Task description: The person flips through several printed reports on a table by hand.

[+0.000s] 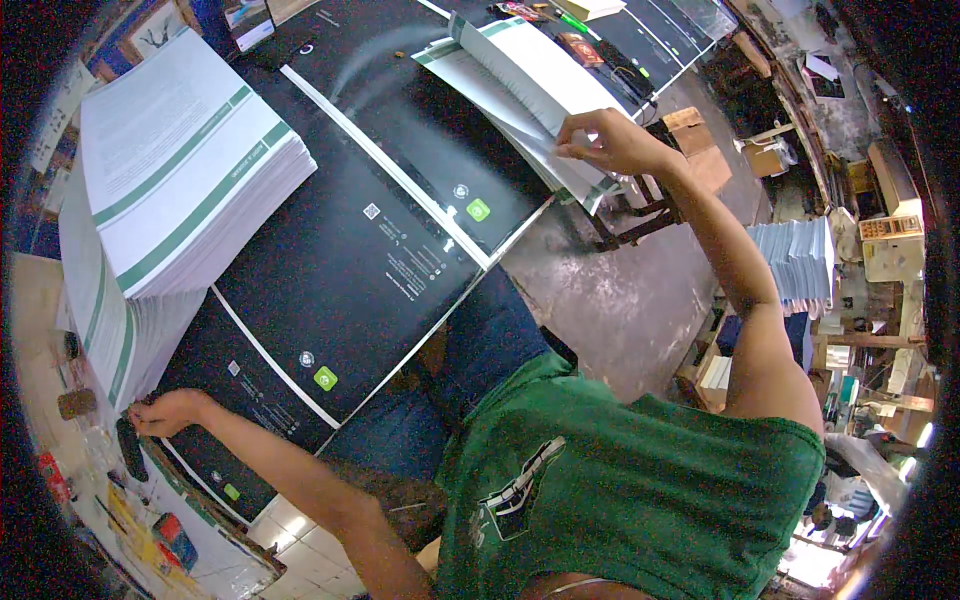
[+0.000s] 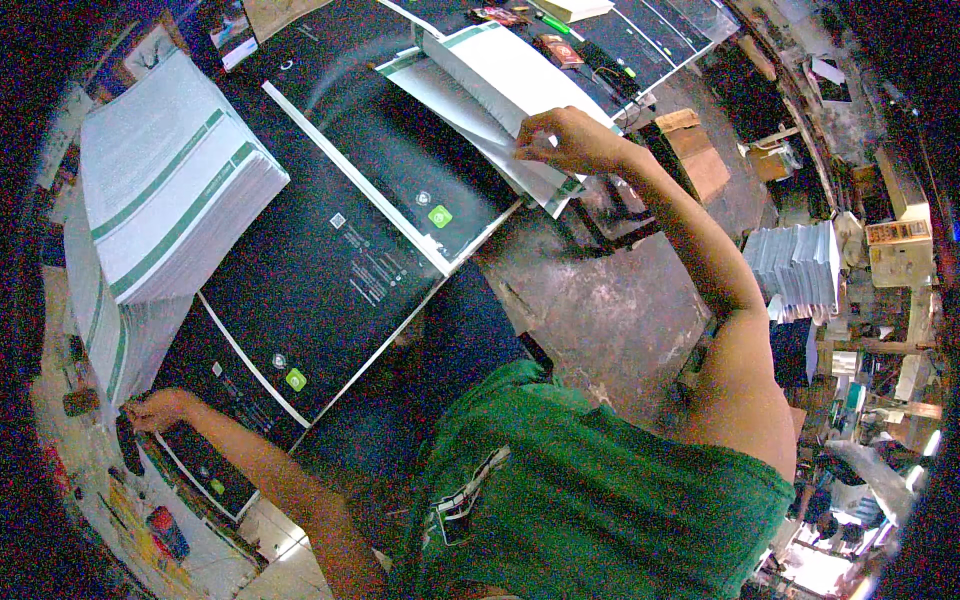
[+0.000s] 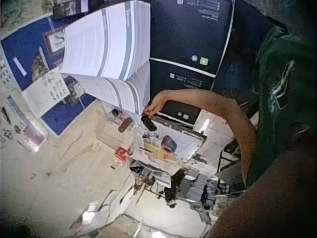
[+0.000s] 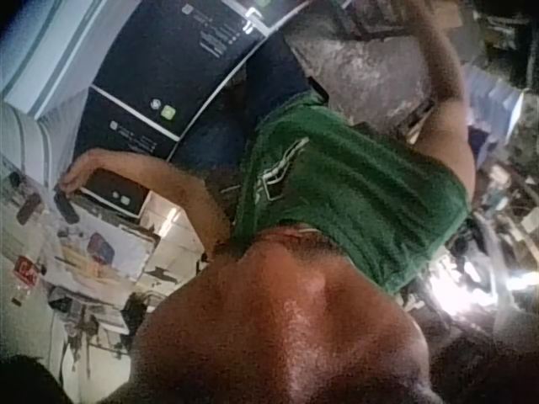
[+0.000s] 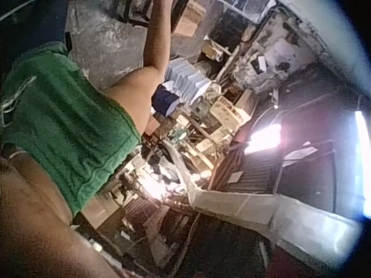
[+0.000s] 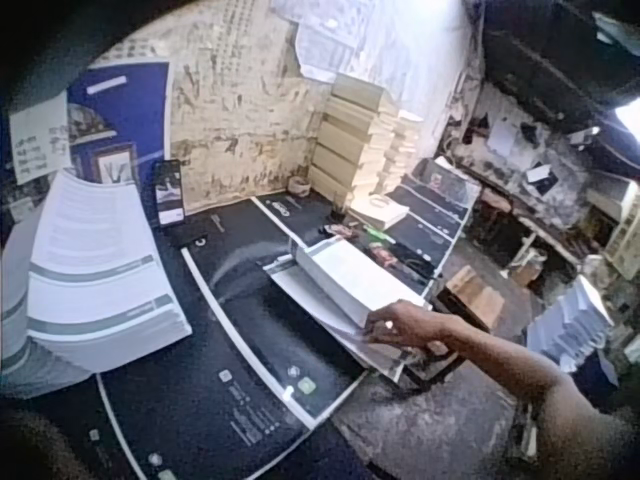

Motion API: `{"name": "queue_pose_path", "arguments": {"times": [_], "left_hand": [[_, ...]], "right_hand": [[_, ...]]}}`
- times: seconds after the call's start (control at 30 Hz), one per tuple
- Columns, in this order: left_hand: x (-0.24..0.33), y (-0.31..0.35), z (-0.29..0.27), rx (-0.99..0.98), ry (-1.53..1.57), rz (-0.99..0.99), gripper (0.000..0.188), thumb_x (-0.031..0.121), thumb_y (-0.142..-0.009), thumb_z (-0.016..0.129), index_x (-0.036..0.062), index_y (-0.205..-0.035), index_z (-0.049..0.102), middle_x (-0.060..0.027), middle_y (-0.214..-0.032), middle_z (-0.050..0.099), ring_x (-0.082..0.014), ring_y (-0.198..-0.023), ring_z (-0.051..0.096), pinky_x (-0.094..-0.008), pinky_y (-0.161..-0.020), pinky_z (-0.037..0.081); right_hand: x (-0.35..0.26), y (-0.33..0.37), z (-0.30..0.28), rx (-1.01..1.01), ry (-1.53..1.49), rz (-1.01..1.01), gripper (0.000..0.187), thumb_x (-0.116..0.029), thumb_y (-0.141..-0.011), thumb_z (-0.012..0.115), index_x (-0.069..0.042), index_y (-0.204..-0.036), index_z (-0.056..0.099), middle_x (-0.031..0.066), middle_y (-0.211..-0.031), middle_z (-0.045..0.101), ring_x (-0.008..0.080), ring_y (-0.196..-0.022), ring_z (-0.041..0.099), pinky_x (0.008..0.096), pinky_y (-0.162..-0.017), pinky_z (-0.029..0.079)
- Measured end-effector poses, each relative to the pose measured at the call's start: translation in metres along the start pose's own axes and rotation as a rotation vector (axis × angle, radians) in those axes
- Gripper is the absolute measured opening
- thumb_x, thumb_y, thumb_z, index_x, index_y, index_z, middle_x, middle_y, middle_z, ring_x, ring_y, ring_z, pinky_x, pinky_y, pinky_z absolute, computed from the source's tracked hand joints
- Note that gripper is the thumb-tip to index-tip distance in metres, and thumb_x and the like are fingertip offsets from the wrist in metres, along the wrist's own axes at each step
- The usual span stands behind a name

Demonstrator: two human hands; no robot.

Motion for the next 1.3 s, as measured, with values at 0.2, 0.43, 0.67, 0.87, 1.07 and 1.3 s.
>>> {"name": "queue_pose_path", "arguments": {"times": [0.2, 0.43, 0.67, 0.87, 1.07, 1.3], "left_hand": [[-0.002, -0.001, 0.000, 0.001, 0.032, 0.016, 0.034, 0.024, -0.096, 0.049, -0.0076, -0.097, 0.062, -0.0217, -0.098, 0.060, -0.0328, -0.090, 0.057, -0.0435, -0.083, 0.046], [-0.008, 0.000, 0.002, 0.027, 0.121, 0.048, 0.034, 0.024, -0.095, 0.052, -0.0083, -0.099, 0.063, -0.0236, -0.102, 0.061, -0.0333, -0.093, 0.058, -0.0433, -0.085, 0.046], [-0.010, -0.003, 0.001, 0.024, 0.026, 0.011, 0.033, 0.024, -0.093, 0.054, -0.0079, -0.097, 0.063, -0.0227, -0.100, 0.061, -0.0335, -0.092, 0.057, -0.0430, -0.085, 0.045], [-0.021, -0.005, 0.004, -0.004, 0.062, 0.170, 0.034, 0.025, -0.092, 0.054, -0.0077, -0.092, 0.062, -0.0223, -0.097, 0.060, -0.0320, -0.090, 0.056, -0.0416, -0.085, 0.045], [-0.016, -0.002, 0.004, 0.027, 0.095, 0.064, 0.033, 0.025, -0.093, 0.054, -0.0071, -0.091, 0.064, -0.0217, -0.095, 0.060, -0.0314, -0.090, 0.056, -0.0412, -0.084, 0.045], [-0.019, -0.005, 0.004, 0.044, 0.112, 0.035, 0.032, 0.022, -0.093, 0.054, -0.0077, -0.095, 0.065, -0.0214, -0.096, 0.062, -0.0314, -0.088, 0.058, -0.0414, -0.082, 0.047]], "right_hand": [[-0.007, 0.001, 0.001, 0.001, 0.053, -0.066, 0.026, -0.030, -0.094, 0.063, -0.009, -0.109, 0.069, 0.0146, -0.094, 0.071, 0.0297, -0.085, 0.068, 0.0401, -0.077, 0.053], [-0.034, 0.007, 0.003, 0.053, -0.008, 0.250, 0.058, -0.013, -0.098, 0.050, -0.026, -0.152, 0.033, 0.0256, -0.109, 0.066, 0.0440, -0.090, 0.065, 0.0485, -0.084, 0.049], [-0.037, 0.006, 0.010, 0.138, -0.026, 0.074, 0.060, -0.009, -0.097, 0.046, -0.023, -0.153, 0.029, 0.0259, -0.097, 0.068, 0.0444, -0.087, 0.066, 0.0494, -0.082, 0.049], [-0.023, 0.004, 0.024, 0.153, 0.200, -0.071, 0.033, -0.026, -0.094, 0.061, -0.007, -0.120, 0.065, 0.0225, -0.090, 0.070, 0.0407, -0.084, 0.067, 0.0454, -0.082, 0.052], [-0.045, -0.009, 0.023, 0.154, 0.274, 0.233, 0.057, -0.058, -0.068, 0.080, -0.006, -0.090, 0.074, 0.0163, -0.089, 0.072, 0.0338, -0.084, 0.069, 0.0431, -0.082, 0.052], [-0.031, -0.009, 0.013, 0.121, 0.130, 0.121, 0.033, -0.035, -0.085, 0.072, -0.002, -0.094, 0.072, 0.0189, -0.088, 0.071, 0.0356, -0.085, 0.068, 0.0433, -0.078, 0.052]]}}
Point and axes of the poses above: each hand's wrist, its own y-axis away from the middle knuckle, its own z-axis out of the palm, x = y × z, the point moved 1 cm from there along -y, towards the middle knuckle
